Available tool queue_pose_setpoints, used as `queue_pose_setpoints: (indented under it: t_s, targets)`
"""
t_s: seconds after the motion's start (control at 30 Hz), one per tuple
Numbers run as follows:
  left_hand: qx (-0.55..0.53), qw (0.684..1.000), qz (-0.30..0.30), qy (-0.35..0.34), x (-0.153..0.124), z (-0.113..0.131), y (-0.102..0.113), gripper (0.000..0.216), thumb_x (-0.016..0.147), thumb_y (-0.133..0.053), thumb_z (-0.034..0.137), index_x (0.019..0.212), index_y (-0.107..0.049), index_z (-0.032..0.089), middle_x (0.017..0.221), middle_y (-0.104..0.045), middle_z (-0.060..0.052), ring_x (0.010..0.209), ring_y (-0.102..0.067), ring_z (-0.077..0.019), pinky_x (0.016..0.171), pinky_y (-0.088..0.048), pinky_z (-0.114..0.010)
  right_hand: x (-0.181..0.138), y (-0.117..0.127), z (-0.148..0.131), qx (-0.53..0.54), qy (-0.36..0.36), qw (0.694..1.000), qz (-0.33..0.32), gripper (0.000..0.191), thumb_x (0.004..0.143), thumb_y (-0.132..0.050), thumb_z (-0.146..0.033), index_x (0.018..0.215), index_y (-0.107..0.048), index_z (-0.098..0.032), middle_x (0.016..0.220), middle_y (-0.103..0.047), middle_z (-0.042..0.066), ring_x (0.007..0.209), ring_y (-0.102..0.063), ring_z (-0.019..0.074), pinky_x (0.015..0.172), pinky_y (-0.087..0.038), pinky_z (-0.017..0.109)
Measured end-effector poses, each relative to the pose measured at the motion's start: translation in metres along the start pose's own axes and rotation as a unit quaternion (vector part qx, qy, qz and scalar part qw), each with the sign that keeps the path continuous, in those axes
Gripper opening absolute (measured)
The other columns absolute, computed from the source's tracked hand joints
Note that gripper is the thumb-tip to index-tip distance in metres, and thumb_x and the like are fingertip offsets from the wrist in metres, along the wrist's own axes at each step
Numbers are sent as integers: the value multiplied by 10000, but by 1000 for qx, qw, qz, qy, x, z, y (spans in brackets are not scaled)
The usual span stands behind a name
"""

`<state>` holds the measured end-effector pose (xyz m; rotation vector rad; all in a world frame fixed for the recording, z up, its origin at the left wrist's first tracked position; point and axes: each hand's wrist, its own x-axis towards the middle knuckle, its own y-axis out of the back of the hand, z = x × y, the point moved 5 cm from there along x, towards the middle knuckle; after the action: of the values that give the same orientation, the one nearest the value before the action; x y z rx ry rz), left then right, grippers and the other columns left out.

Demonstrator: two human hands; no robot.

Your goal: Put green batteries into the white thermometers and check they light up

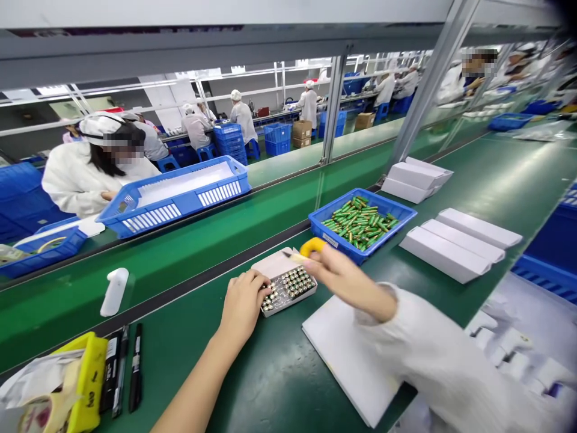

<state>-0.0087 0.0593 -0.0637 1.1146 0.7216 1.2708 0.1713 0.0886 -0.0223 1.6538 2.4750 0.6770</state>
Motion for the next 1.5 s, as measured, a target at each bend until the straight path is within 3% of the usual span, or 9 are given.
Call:
queue_pose_setpoints:
  t_s: [0.17,0.33,0.5,0.63,0.83,0.97,1.17,1.33,1.5]
  targets:
    - [-57,996,58,32,-2,-3,2,106,819,-611,183,868,-690,235,1077,-635,-22,1015,-562,-230,869,-388,-416,21,-64,29,315,-45,945,-72,466,784,-528,-625,851,-462,-169,570,-293,-90,430,-216,47,420,-158,214]
    - [-241,960,121,76,-6,-10,13,43,757,-656,218,765,-694,198,933,-682,-40,865,-626,-199,813,-466,-353,13,-54,35,334,-40,938,-80,396,847,-532,-533,791,-498,-142,562,-346,-79,411,-313,37,422,-185,219]
    - [-466,853,147,183,-12,-18,23,231,721,-697,333,830,-648,135,703,-685,-51,644,-664,-177,552,-480,-238,6,-54,30,321,-37,941,-100,376,873,-507,-513,764,-480,-154,525,-338,-86,393,-325,46,403,-222,212]
    - [-552,803,171,145,-12,-12,25,357,733,-702,309,1043,-648,142,726,-676,-24,611,-639,-124,550,-498,-204,0,-59,25,286,-20,951,-115,353,879,-513,-489,834,-529,-140,555,-317,-78,424,-262,42,398,-196,205]
    - [-589,777,172,140,-14,-10,23,270,730,-725,277,973,-702,161,723,-701,-27,618,-637,-101,583,-524,-175,-4,-58,14,200,33,972,-120,313,894,-511,-403,728,-551,-141,583,-388,-42,516,-337,68,507,-332,216]
    - [-606,768,150,143,-13,-7,22,264,672,-771,253,913,-715,162,745,-709,-27,646,-659,-114,602,-543,-175,-4,-60,14,202,19,972,-121,313,881,-516,-430,822,-590,-131,683,-505,-1,601,-444,100,574,-392,234]
    - [-582,790,133,139,-12,-2,21,240,614,-800,212,829,-716,147,774,-721,-48,717,-683,-153,695,-572,-226,-3,-59,17,224,-15,970,-97,365,882,-489,-486,782,-546,-139,649,-461,-13,574,-404,91,547,-352,229]
    - [-586,780,163,147,-13,-6,21,288,647,-785,268,891,-703,139,760,-713,-48,659,-675,-150,658,-581,-251,-4,-61,20,147,-2,982,-115,373,877,-501,-472,714,-549,-140,590,-401,-31,539,-338,85,497,-282,222]
    - [-580,786,160,141,-13,-6,22,288,639,-790,268,884,-709,140,729,-705,-36,642,-670,-139,659,-579,-240,-5,-61,21,161,0,981,-112,341,885,-499,-437,795,-595,-123,651,-486,-7,580,-396,97,534,-319,229]
